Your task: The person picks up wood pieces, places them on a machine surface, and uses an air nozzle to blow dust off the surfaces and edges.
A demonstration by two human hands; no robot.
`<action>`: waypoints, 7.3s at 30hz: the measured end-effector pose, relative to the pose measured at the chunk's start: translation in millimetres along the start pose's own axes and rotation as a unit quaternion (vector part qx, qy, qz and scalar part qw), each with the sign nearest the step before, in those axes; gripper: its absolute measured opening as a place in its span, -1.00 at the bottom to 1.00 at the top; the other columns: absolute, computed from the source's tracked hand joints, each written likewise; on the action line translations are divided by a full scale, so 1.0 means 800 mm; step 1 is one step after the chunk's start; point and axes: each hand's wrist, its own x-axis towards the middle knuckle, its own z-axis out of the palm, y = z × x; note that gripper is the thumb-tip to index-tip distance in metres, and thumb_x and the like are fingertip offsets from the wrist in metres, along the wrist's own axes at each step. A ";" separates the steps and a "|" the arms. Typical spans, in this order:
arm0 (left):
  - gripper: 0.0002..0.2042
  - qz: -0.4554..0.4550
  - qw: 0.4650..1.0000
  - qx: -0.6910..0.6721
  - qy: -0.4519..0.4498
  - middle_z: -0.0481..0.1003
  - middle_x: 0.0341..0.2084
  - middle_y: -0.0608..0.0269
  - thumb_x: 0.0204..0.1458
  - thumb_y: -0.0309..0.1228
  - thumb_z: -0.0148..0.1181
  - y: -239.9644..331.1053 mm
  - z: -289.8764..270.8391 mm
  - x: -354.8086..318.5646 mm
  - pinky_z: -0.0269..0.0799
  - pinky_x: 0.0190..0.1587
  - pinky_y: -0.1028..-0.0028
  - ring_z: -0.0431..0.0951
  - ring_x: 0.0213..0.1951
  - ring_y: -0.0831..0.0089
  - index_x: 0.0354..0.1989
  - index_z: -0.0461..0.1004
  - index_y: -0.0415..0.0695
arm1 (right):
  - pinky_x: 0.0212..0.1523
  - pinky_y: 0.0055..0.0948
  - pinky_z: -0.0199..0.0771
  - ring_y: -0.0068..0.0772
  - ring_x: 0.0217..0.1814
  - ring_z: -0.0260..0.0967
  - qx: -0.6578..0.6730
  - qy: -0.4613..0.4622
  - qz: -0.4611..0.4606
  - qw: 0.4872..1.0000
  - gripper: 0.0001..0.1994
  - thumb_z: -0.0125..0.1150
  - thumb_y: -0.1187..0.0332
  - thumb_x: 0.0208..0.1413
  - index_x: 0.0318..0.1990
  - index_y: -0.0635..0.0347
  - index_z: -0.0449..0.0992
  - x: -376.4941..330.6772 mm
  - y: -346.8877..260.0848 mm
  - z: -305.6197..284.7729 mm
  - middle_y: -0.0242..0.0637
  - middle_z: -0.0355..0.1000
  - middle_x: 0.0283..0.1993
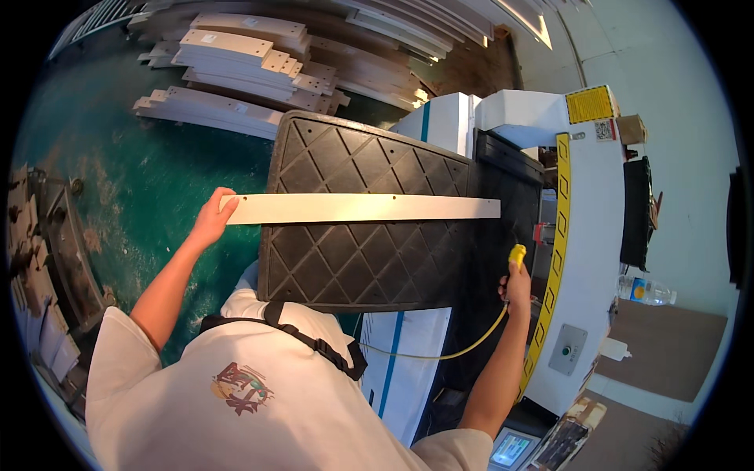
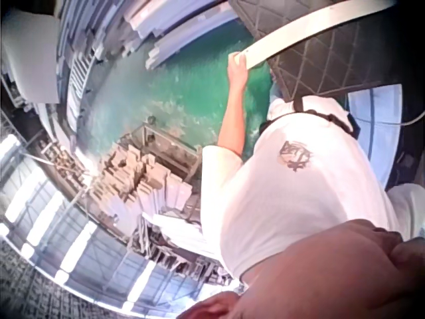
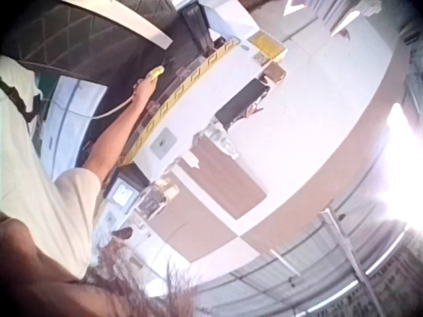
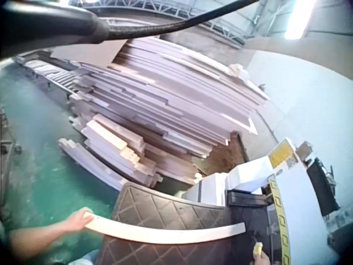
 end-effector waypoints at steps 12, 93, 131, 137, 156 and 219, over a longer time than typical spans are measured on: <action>-0.40 0.133 0.947 0.064 -0.285 0.52 0.21 -0.07 0.05 -0.28 0.44 0.177 0.052 -0.043 0.39 0.32 0.11 0.53 0.22 -0.04 0.26 0.45 -0.25 | -0.14 -0.36 0.64 -0.38 -0.13 0.62 0.099 -0.308 -0.125 0.938 -0.60 0.28 0.09 0.38 0.14 0.20 0.46 -0.196 -0.068 0.277 -0.24 0.58 -0.18; -0.50 0.605 0.659 0.269 -0.356 0.45 0.13 -0.05 0.11 -0.24 0.35 0.295 0.501 -0.212 0.11 0.47 -0.07 0.16 0.49 -0.15 0.22 0.49 -0.13 | -0.12 -0.22 0.62 -0.35 -0.02 0.45 0.706 0.143 0.156 0.676 -0.80 0.19 0.25 0.40 0.01 0.16 0.52 -0.318 0.525 0.189 -0.30 0.52 0.16; -0.23 0.687 0.479 0.294 -0.461 0.31 0.42 -0.08 0.23 0.21 0.00 0.385 0.623 -0.062 -0.08 0.56 0.00 0.13 0.55 0.09 0.35 0.34 -0.24 | -0.13 -0.39 0.54 -0.38 -0.20 0.55 0.392 0.360 0.159 0.832 -0.82 0.30 0.40 0.34 -0.07 0.35 0.67 -0.222 0.406 0.226 -0.16 0.62 -0.19; -0.27 0.700 0.480 0.273 -0.452 0.33 0.39 -0.11 0.21 0.16 0.04 0.383 0.624 -0.060 -0.03 0.54 -0.01 0.17 0.53 0.05 0.31 0.37 -0.26 | -0.20 -0.32 0.52 -0.25 -0.23 0.56 0.329 0.360 0.149 0.860 -0.85 0.32 0.43 0.30 -0.10 0.31 0.68 -0.220 0.399 0.224 -0.15 0.61 -0.21; -0.31 0.696 0.485 0.287 -0.445 0.34 0.39 -0.06 0.22 0.17 0.03 0.383 0.628 -0.063 0.01 0.52 -0.01 0.17 0.53 0.08 0.26 0.41 -0.23 | -0.24 -0.27 0.55 -0.19 -0.36 0.61 0.297 0.277 0.180 0.896 -0.86 0.39 0.41 0.19 -0.19 0.31 0.71 -0.212 0.417 0.191 -0.10 0.64 -0.33; -0.23 0.699 0.495 0.257 -0.448 0.38 0.31 -0.09 0.08 0.13 0.22 0.376 0.613 -0.054 0.07 0.46 -0.06 0.23 0.47 -0.02 0.33 0.34 -0.22 | 0.02 -0.11 0.58 -0.06 -0.03 0.58 -0.028 0.602 -0.239 0.762 -0.79 0.42 0.65 -0.08 -0.30 0.20 0.55 -0.296 0.259 -0.104 -0.18 0.61 -0.15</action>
